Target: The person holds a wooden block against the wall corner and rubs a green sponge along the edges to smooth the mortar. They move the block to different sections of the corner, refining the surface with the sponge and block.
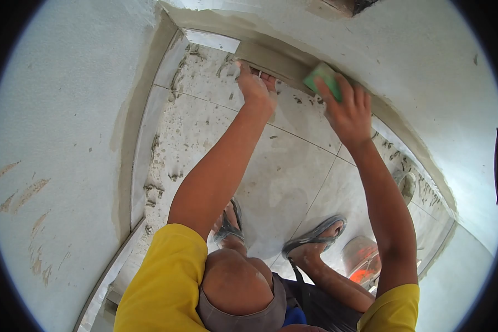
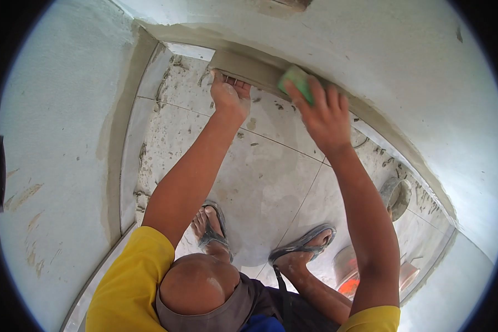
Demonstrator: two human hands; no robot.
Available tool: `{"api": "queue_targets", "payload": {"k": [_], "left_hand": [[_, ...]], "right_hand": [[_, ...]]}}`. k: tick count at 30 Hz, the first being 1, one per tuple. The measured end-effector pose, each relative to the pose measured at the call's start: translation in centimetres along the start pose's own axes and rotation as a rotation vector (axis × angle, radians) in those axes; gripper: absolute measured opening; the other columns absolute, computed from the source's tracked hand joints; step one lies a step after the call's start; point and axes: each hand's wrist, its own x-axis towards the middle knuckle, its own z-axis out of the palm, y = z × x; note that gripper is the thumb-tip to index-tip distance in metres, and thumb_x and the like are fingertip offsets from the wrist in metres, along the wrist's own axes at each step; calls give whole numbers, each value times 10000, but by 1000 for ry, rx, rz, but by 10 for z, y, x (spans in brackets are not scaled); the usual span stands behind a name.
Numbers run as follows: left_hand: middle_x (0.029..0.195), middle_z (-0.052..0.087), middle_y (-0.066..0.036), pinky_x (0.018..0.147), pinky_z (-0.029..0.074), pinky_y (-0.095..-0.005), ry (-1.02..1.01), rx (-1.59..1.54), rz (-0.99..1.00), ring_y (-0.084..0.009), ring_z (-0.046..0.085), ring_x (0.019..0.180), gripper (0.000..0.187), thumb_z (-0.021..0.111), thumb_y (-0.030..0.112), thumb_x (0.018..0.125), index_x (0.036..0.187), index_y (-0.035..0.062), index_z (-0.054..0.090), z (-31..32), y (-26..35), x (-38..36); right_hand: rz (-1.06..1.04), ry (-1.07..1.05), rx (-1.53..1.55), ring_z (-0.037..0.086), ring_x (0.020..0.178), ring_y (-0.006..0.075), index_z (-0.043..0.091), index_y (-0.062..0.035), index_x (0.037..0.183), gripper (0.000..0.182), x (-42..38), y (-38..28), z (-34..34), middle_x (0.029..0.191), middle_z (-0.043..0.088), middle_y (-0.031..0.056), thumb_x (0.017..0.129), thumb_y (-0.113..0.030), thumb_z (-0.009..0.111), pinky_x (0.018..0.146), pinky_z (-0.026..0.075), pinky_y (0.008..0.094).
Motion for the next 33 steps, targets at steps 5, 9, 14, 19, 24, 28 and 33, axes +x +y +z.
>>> {"api": "queue_targets", "payload": {"k": [5,9,14,19,24,28,33], "left_hand": [[1263,479,-56,982,437,-347,-16,16,14,-186,497,1135,478,335,468,1032,1314,94,432,-7,-4,2],[1280,478,-35,993,428,-339,-204,-4,-37,-180,497,1135,483,308,465,1038,1333,99,422,-11,2,-3],[1284,472,-42,988,434,-343,-101,-7,-65,-180,502,1131,477,298,455,1043,1343,102,410,-7,3,-1],[1281,468,-70,1016,439,-376,-6,-49,-16,-206,487,1178,444,348,407,1039,1304,58,416,-3,1,-2],[1267,483,-55,995,446,-363,-209,468,272,-200,505,1140,439,324,408,1044,1319,77,411,-31,-11,16],[1258,489,-51,985,440,-365,-221,-73,-87,-192,516,1086,439,311,415,1047,1320,88,419,-5,9,-12],[1276,463,-94,1015,442,-407,-41,-44,-6,-242,498,1161,444,327,396,1045,1317,53,402,-2,3,-3]], "right_hand": [[-49,90,95,525,917,242,531,-300,1358,681,25,-14,-15,1189,545,56,719,-112,666,762,436,374],[-107,208,163,528,922,237,512,-286,1364,664,103,-63,12,1194,532,51,733,-151,667,796,439,369],[-96,140,102,529,921,245,519,-266,1360,648,80,-45,14,1163,542,55,737,-146,653,787,452,355],[16,-41,18,532,929,249,528,-268,1363,655,12,-10,-12,1178,542,58,739,-102,637,773,455,343],[-198,187,149,529,932,236,498,-259,1387,700,107,-62,-1,1189,539,53,719,-121,659,793,450,344],[-195,202,150,538,928,234,516,-239,1361,710,142,-77,23,1177,544,58,686,-98,685,777,458,345],[-70,-17,9,534,915,247,542,-227,1349,658,44,-21,-10,1145,549,79,712,-115,660,735,472,346]]}}
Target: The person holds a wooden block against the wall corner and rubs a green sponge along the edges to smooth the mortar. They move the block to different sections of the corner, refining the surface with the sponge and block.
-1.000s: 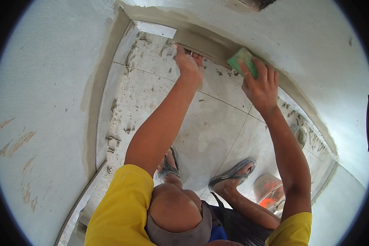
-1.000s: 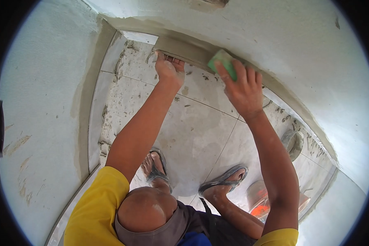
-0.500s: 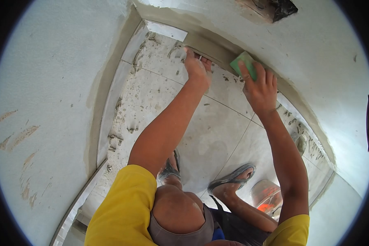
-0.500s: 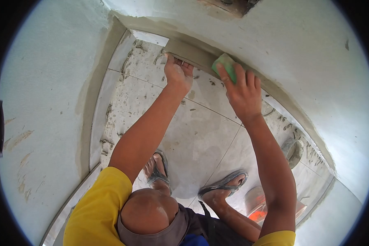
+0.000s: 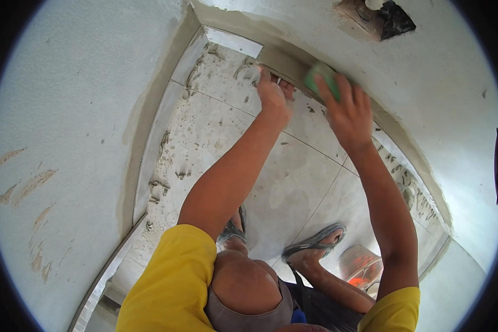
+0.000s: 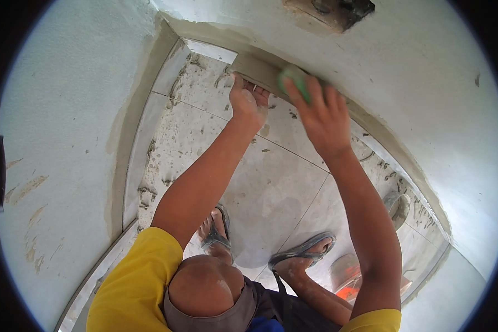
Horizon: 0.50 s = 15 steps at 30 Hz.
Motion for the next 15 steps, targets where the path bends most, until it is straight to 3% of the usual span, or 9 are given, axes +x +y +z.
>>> {"api": "queue_targets", "payload": {"k": [2,4,10,15], "left_hand": [[1275,458,-101,1019,439,-413,18,-13,-16,-249,497,1160,450,327,401,1045,1317,50,401,-3,2,0],[1268,457,-100,1037,424,-414,19,-1,-18,-255,492,1163,458,316,412,1045,1315,52,402,-3,-1,3],[1261,462,-92,1041,419,-405,-41,57,16,-243,488,1166,462,311,426,1043,1303,58,413,2,1,-4],[1285,467,-71,992,453,-365,4,23,-9,-211,511,1137,463,357,419,1039,1328,61,410,-3,-1,1]], "right_hand": [[31,-60,-26,535,905,250,552,-228,1339,647,-25,9,-12,1137,550,83,713,-105,654,727,472,349],[80,10,14,537,880,250,559,-234,1328,628,-36,16,-18,1127,547,82,724,-81,635,724,459,348],[35,118,160,537,892,245,549,-242,1331,621,35,-25,4,1136,537,72,739,-64,614,761,447,348],[54,14,42,542,918,256,532,-240,1352,647,-19,4,5,1170,535,65,736,-61,612,771,450,362]]}}
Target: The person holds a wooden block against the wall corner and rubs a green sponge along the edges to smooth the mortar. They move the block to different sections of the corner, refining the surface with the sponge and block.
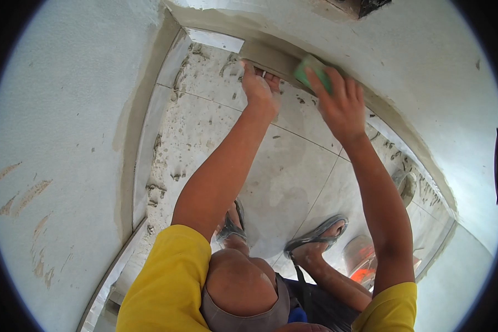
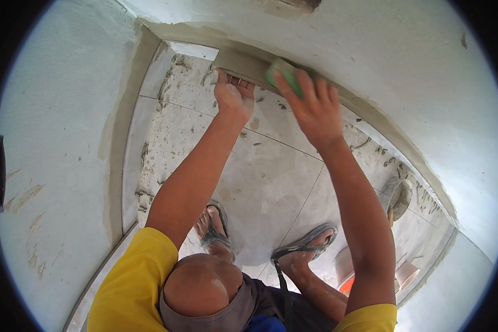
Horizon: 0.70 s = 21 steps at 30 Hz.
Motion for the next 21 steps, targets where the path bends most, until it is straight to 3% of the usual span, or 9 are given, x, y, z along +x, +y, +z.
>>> {"api": "queue_targets", "payload": {"k": [5,8,9,11,12,13,15,21], "left_hand": [[1281,468,-68,979,472,-373,-8,0,17,-221,528,1130,471,369,426,1034,1324,58,409,-5,-5,4],[1276,469,-67,968,476,-381,-15,-22,21,-217,534,1108,477,373,436,1031,1317,56,416,-2,-3,4],[1277,469,-68,963,477,-384,-9,7,20,-212,533,1101,486,366,449,1030,1319,61,416,0,-2,3],[1279,468,-69,958,478,-388,-4,47,16,-208,532,1094,496,359,462,1029,1320,65,417,0,0,2],[1278,469,-70,958,475,-393,-4,68,13,-207,529,1091,512,348,482,1025,1326,72,412,0,0,3],[1277,470,-72,959,472,-398,-3,91,8,-206,526,1089,527,337,501,1022,1331,80,408,-1,0,4],[1284,465,-75,969,465,-403,-1,102,4,-212,517,1104,541,329,518,1018,1344,91,398,2,1,2],[1335,423,-93,1014,436,-434,45,210,-1,-239,486,1161,566,314,539,1013,1398,126,349,10,4,3]], "right_hand": [[225,-66,90,550,986,306,494,-183,1387,838,-102,28,-50,1209,514,123,598,-25,728,847,461,408],[532,-144,545,518,1077,376,369,-105,1453,968,-123,16,-62,1239,478,176,568,-54,759,961,428,463],[538,-143,547,518,1077,376,369,-105,1453,968,-123,12,-60,1239,478,176,568,-54,759,961,428,463],[679,-363,1002,487,1163,369,363,-106,1460,972,-122,2,-54,1274,463,186,568,-65,748,1010,406,426],[687,-441,1127,453,1244,328,353,-117,1470,971,-118,0,-50,1335,451,180,576,-103,733,1052,370,402],[699,-438,1131,453,1244,328,353,-117,1470,971,-113,-3,-45,1335,451,180,576,-103,733,1052,370,402],[716,-482,1472,416,1302,305,327,-130,1490,989,-99,-6,-32,1403,424,169,583,-131,722,1095,326,393],[786,-358,1811,383,1331,284,325,-146,1504,1002,-61,-3,7,1448,396,134,580,-120,713,1135,270,358]]}}
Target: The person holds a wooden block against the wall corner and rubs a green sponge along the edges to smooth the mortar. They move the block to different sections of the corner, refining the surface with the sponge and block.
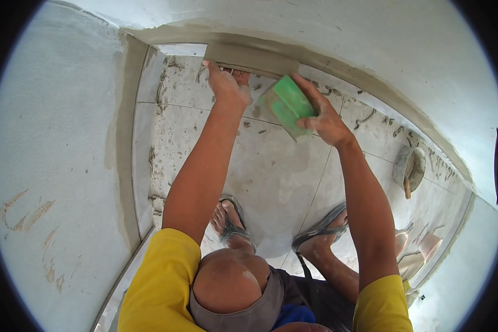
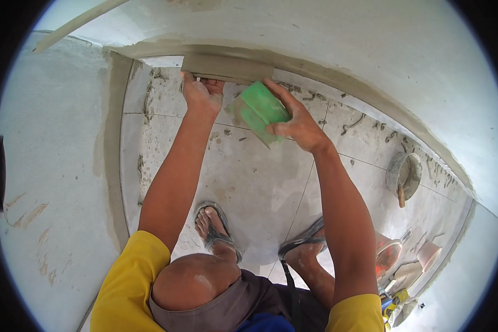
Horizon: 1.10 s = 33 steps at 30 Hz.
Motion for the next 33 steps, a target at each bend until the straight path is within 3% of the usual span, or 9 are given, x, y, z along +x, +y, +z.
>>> {"api": "queue_targets", "payload": {"k": [3,9,17,22,26,29,31,32,33], "left_hand": [[1354,402,-101,1044,421,-456,-9,42,-14,-250,479,1176,560,296,523,1020,1414,126,323,-3,0,4],[1357,392,-112,1065,416,-466,-39,97,18,-258,476,1183,554,271,503,1029,1421,113,301,-3,-7,4],[1353,396,-120,1045,425,-450,-65,131,-75,-270,482,1185,587,269,529,1021,1427,106,289,4,-41,-18],[1305,414,-174,1063,439,-528,-29,212,-164,-357,488,1221,608,259,516,1015,1408,52,267,13,-65,-43],[1266,425,-190,1065,451,-519,-48,293,-237,-371,503,1208,624,250,514,1013,1431,53,213,17,-76,-56],[1228,434,-200,1052,476,-496,-32,262,-244,-368,532,1173,621,243,503,1016,1427,40,203,22,-77,-60],[1197,446,-194,1040,492,-488,-58,234,-250,-363,553,1140,607,243,496,1018,1413,37,222,19,-77,-58],[1197,446,-194,1040,492,-488,-57,231,-250,-363,553,1140,607,243,496,1018,1413,37,222,19,-77,-56],[1198,448,-193,1039,493,-486,-71,229,-256,-359,551,1144,603,238,497,1018,1407,36,231,17,-77,-55]], "right_hand": [[46,2,230,403,1311,266,355,-143,1491,964,14,1,2,1420,427,114,595,-116,709,1130,277,346],[73,-10,316,432,1279,243,391,-135,1473,917,13,12,-2,1372,468,110,612,-122,706,1118,299,345],[102,61,220,432,1279,281,403,-139,1467,969,-13,18,-35,1371,469,121,544,-186,695,1124,303,355],[120,79,223,427,1291,287,392,-129,1471,997,-37,17,-63,1376,468,116,524,-195,699,1139,289,359],[110,70,235,408,1320,274,386,-129,1473,1051,-52,20,-85,1403,456,95,478,-182,720,1154,268,353],[155,67,-46,407,1327,278,387,-139,1472,1066,-66,-1,-91,1426,441,114,461,-194,721,1159,256,357],[68,27,-509,471,1259,317,430,-154,1437,973,-78,-22,-80,1349,492,147,508,-139,718,1099,355,384],[69,25,-512,471,1259,317,430,-154,1437,973,-81,-26,-71,1349,492,147,508,-139,718,1099,355,384],[-54,148,-689,504,1201,335,451,-161,1414,917,-84,-29,-60,1288,513,152,537,-100,712,1040,402,402]]}}
